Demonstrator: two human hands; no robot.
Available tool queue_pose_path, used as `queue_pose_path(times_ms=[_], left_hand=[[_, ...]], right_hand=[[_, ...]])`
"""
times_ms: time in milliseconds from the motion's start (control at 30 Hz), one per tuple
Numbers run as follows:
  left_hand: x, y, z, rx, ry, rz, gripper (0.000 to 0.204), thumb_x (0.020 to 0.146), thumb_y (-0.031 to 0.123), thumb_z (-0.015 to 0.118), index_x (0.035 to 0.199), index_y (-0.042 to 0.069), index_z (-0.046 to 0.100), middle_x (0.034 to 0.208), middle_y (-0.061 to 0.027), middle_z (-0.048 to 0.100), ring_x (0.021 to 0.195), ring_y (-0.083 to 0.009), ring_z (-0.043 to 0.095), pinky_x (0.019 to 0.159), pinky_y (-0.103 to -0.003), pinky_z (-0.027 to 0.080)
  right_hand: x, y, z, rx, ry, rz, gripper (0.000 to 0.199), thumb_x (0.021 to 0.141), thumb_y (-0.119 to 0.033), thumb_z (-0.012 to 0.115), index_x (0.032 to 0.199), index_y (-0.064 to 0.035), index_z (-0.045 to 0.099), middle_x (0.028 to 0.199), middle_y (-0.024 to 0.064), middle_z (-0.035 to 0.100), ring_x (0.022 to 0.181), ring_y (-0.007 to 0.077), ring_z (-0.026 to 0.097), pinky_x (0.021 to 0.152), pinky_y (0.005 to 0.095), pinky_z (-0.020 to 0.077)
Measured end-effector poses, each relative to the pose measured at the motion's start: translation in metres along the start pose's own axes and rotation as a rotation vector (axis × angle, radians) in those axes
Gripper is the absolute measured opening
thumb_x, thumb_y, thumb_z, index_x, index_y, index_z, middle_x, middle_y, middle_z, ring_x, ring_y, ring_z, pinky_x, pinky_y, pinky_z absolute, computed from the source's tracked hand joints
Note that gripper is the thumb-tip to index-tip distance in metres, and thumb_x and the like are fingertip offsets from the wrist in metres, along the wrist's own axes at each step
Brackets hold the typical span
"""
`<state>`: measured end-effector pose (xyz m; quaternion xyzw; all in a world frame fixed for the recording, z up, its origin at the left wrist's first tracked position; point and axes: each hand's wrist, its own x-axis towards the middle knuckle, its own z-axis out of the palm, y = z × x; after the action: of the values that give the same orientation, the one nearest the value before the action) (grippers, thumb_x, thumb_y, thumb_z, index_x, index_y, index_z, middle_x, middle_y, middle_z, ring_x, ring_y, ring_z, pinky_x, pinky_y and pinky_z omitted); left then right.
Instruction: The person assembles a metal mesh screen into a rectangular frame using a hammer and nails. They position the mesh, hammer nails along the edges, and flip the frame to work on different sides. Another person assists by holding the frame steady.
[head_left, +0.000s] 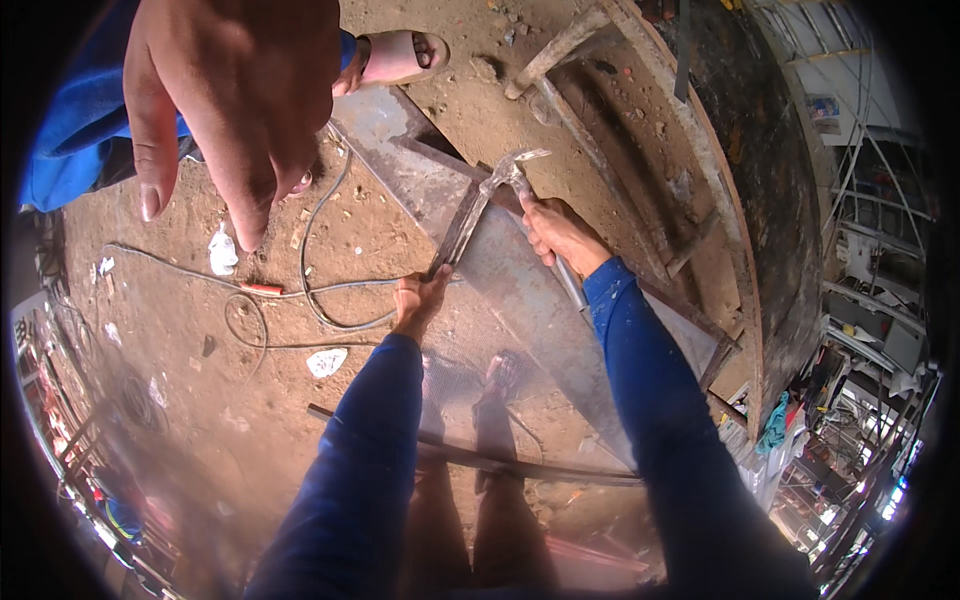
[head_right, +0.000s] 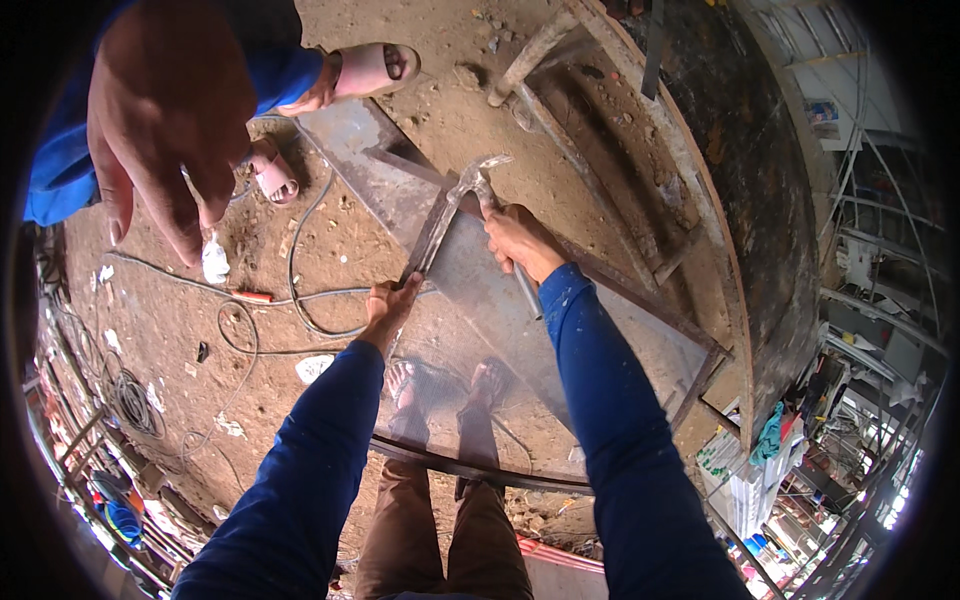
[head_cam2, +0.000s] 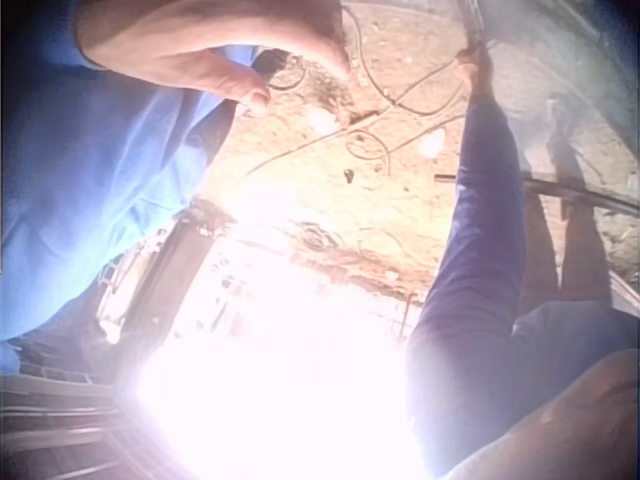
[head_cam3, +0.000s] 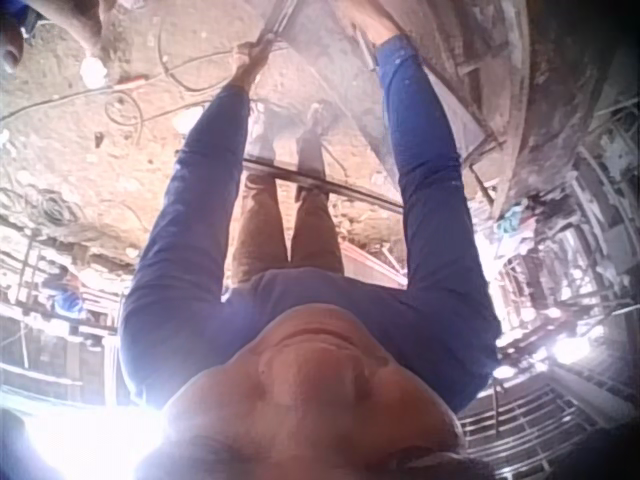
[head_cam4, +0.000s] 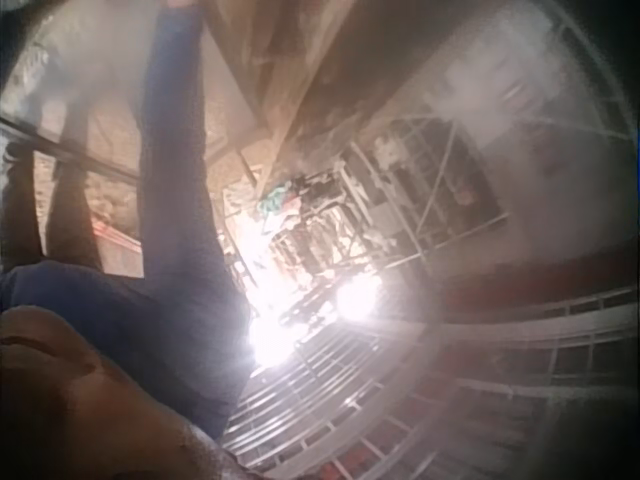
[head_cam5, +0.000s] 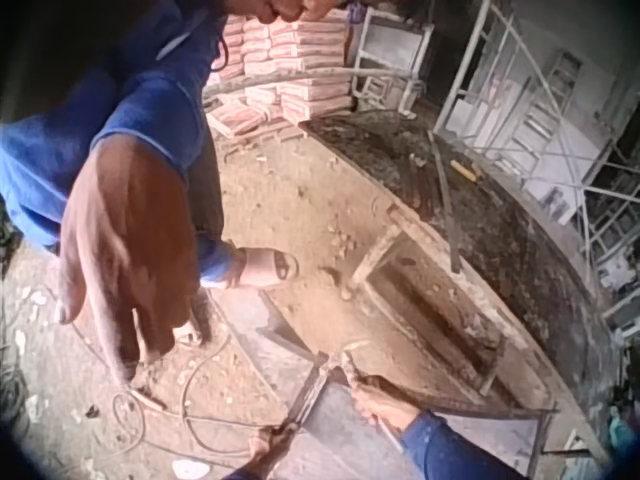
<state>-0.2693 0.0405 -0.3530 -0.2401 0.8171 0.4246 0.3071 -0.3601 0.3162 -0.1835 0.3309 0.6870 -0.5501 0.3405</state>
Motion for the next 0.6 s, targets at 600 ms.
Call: queue_pose_path(times_ms=[600], left_hand=[[0.010,-0.021,0.003,-0.024,-0.031,0.003,0.074,0.088,0.069,0.085,0.109,-0.002,0.084,0.099,-0.0205,0.083,0.098,-0.0336,0.080,0.091,-0.045,0.061]], right_hand=[[-0.024,0.003,0.029,-0.055,0.358,-0.217,0.065,0.117,-0.067,0.041,0.097,-0.0078,0.060,0.067,0.0018,0.058,0.048,0.0137,0.054,0.041,0.0315,0.0461]])
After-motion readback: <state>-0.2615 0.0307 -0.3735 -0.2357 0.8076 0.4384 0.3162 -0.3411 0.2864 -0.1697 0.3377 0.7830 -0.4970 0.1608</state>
